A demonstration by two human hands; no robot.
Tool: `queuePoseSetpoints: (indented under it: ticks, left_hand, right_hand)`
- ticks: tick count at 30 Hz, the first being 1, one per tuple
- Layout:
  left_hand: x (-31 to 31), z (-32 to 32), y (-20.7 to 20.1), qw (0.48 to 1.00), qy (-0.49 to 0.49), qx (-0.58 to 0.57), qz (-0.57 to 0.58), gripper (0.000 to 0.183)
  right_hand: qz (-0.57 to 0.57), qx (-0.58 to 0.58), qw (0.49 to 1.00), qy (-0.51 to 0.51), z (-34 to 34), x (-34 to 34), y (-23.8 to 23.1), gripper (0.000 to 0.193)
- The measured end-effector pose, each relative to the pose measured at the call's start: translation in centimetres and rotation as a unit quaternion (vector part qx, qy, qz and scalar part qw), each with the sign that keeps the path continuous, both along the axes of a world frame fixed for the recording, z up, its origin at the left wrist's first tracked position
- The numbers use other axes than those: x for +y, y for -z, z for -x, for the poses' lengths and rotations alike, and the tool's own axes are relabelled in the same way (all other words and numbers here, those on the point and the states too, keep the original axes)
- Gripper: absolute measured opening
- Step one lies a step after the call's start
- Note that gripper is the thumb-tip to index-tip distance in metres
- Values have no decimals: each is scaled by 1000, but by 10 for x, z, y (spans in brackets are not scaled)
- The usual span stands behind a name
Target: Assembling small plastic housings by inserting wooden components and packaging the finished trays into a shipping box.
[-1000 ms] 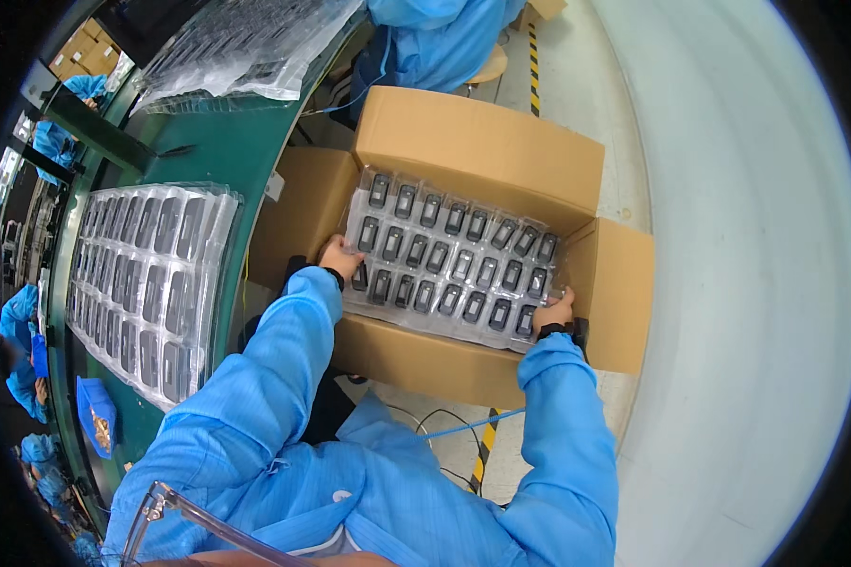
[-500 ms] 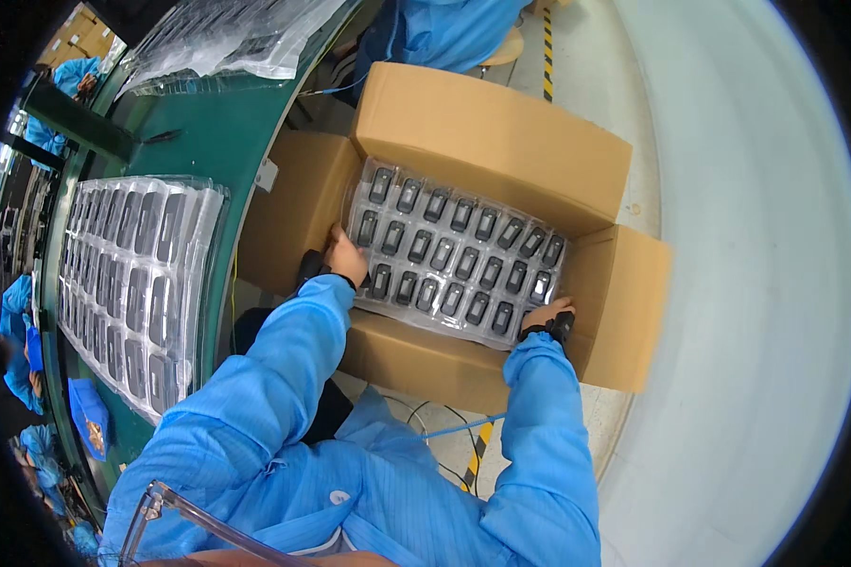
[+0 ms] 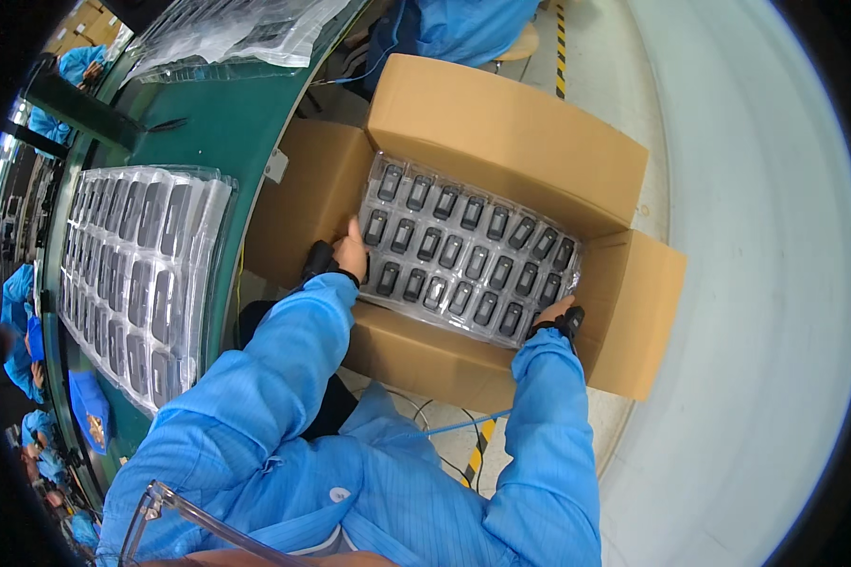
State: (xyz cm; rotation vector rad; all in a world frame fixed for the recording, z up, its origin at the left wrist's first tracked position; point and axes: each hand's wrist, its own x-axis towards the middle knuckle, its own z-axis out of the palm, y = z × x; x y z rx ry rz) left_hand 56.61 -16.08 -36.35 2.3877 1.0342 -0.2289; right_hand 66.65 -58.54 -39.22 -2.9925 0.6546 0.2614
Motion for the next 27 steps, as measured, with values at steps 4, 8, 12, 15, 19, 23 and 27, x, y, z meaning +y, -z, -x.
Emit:
queuePoseSetpoints:
  ticks: [4, 8, 12, 15, 19, 23, 27]
  left_hand:
    - [-6, -6, -10, 972, 158, 34, -170, 77]
    - [-9, -4, -42, 932, 228, 128, -249, 81]
    - [-7, -9, -32, 955, 194, 169, -146, 69]
    - [8, 2, 12, 990, 112, -9, -91, 54]
    - [17, 16, 43, 977, 125, -10, -175, 33]
    - [-41, -15, 16, 997, 49, 44, -34, 31]
    - [41, 49, 170, 792, 356, 415, -271, 33]
  right_hand:
    - [-112, -70, 984, 119, -11, -10, 17, 39]
    - [355, 197, 893, -192, -24, -19, 26, 35]
    - [312, 219, 892, -241, -23, -19, 22, 27]
    - [197, 81, 970, -114, -23, -15, 29, 25]
    - [84, 92, 989, -79, -23, 1, 20, 21]
    - [204, 118, 965, -114, -19, -53, 23, 23]
    - [203, 144, 944, -216, -20, 10, 29, 27]
